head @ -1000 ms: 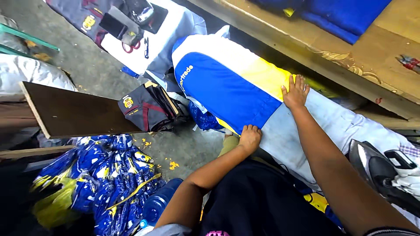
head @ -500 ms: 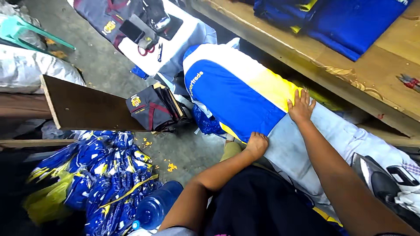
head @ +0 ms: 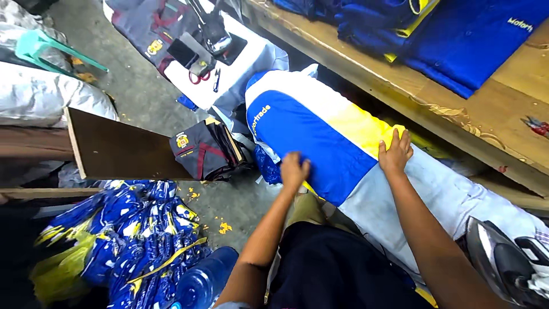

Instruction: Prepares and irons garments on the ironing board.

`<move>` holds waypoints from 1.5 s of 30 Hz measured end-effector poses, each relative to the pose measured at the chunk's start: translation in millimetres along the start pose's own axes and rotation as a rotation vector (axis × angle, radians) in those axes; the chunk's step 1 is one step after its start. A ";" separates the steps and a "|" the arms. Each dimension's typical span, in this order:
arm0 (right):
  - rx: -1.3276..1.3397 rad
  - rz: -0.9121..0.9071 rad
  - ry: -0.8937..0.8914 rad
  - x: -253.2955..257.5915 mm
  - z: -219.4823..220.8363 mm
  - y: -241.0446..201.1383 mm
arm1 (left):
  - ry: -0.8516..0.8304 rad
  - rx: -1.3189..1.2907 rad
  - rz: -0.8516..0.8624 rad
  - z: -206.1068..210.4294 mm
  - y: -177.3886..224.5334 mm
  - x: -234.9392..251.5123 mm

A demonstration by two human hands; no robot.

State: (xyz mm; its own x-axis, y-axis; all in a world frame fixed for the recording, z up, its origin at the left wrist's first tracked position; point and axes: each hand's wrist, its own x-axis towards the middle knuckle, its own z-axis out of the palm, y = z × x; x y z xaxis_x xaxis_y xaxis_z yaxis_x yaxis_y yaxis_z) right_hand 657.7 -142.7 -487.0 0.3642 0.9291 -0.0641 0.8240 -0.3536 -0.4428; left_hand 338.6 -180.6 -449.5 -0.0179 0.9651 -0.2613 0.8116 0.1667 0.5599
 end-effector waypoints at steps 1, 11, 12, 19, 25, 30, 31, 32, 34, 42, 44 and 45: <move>0.006 -0.001 -0.003 -3.8 0.4 -3.6 | 0.119 -0.076 -0.092 -16.7 -26.6 19.2; -0.093 0.111 -0.099 -4.9 14.8 -35.2 | 0.228 -0.497 -0.505 -79.7 -119.1 156.2; -0.103 0.122 -0.099 -3.5 16.7 -38.7 | 0.217 -0.483 -0.509 -80.1 -119.1 156.0; -0.172 0.125 -0.069 1.0 34.5 -50.0 | 0.078 -0.203 -0.493 -96.1 -114.9 137.2; -0.194 0.104 -0.044 0.4 37.7 -50.2 | 0.333 -0.397 -0.326 -88.8 -125.9 143.7; -0.215 0.093 -0.028 -1.8 39.6 -43.2 | 0.349 -0.383 -0.192 -62.6 -115.1 165.6; -0.222 0.084 -0.024 -3.1 39.8 -39.5 | 0.361 -0.349 -0.203 -60.0 -108.1 162.3; -0.230 0.073 -0.023 -4.6 39.7 -36.1 | 0.375 -0.319 -0.225 -58.3 -101.3 157.4; -0.236 0.036 -0.008 -7.6 38.6 -29.7 | 0.368 -0.268 -0.277 -55.0 -89.5 143.7; -0.236 -0.075 0.018 -15.7 31.9 -7.6 | 0.254 -0.146 -0.335 -53.8 -84.8 103.1; -0.241 -0.081 0.000 -15.0 29.4 -9.2 | 0.231 -0.132 -0.317 -62.9 -98.4 109.5; -0.235 -0.078 -0.019 -14.4 25.6 -11.5 | 0.222 -0.142 -0.298 -68.7 -107.3 115.8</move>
State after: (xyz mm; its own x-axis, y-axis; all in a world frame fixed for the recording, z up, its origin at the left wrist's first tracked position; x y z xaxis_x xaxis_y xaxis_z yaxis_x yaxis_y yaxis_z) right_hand 631.9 -149.3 -503.8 0.2889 0.9558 -0.0551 0.9285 -0.2938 -0.2273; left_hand 209.3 -72.8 -485.8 -0.3790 0.8879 -0.2608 0.6635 0.4572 0.5923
